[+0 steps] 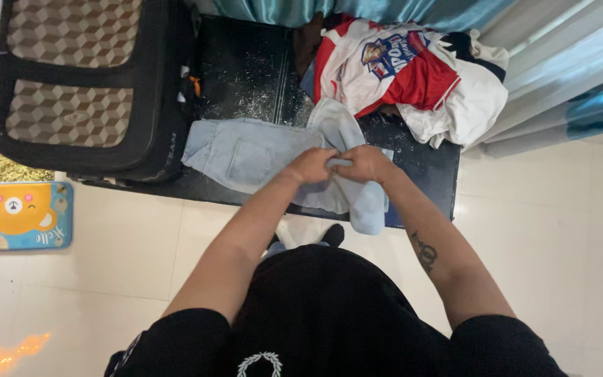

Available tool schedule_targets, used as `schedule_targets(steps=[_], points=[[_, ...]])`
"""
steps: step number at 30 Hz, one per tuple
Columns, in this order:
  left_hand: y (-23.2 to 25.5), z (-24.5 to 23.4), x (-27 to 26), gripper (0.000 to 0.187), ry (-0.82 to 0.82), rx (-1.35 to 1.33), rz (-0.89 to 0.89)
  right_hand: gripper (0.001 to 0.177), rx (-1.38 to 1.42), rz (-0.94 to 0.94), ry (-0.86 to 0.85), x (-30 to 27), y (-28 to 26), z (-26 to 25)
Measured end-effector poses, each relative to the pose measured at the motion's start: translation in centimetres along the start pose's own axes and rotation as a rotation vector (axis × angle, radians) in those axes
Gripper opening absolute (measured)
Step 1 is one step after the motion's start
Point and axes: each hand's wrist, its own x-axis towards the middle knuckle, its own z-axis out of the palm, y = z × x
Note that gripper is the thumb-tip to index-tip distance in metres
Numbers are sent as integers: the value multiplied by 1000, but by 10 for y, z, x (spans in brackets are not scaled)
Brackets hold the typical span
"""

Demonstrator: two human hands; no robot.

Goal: The person folds a pair of blue jeans and a red and white shirt by hand on a dark table next to a suitcase.

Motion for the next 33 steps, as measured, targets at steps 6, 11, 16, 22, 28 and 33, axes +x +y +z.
schedule_targets(steps=[6,11,16,22,28,33], points=[[-35,-34,4,28,-41,-5,-42,74,8,100,-262,-11,21,-14],[-49,-72,-9,35,-18,2,-195,88,-284,116,-410,4,50,-4],[-46,-95,-21,36,74,76,-308,81,-297,221,-423,13,78,9],[-69,-118,-31,39,159,148,-441,68,-249,410,-498,-2,122,11],[-81,-116,-46,41,234,182,-451,82,3,390,-396,-35,194,31],[-78,-102,-55,42,298,-46,-550,65,655,649,-7,-75,209,48]])
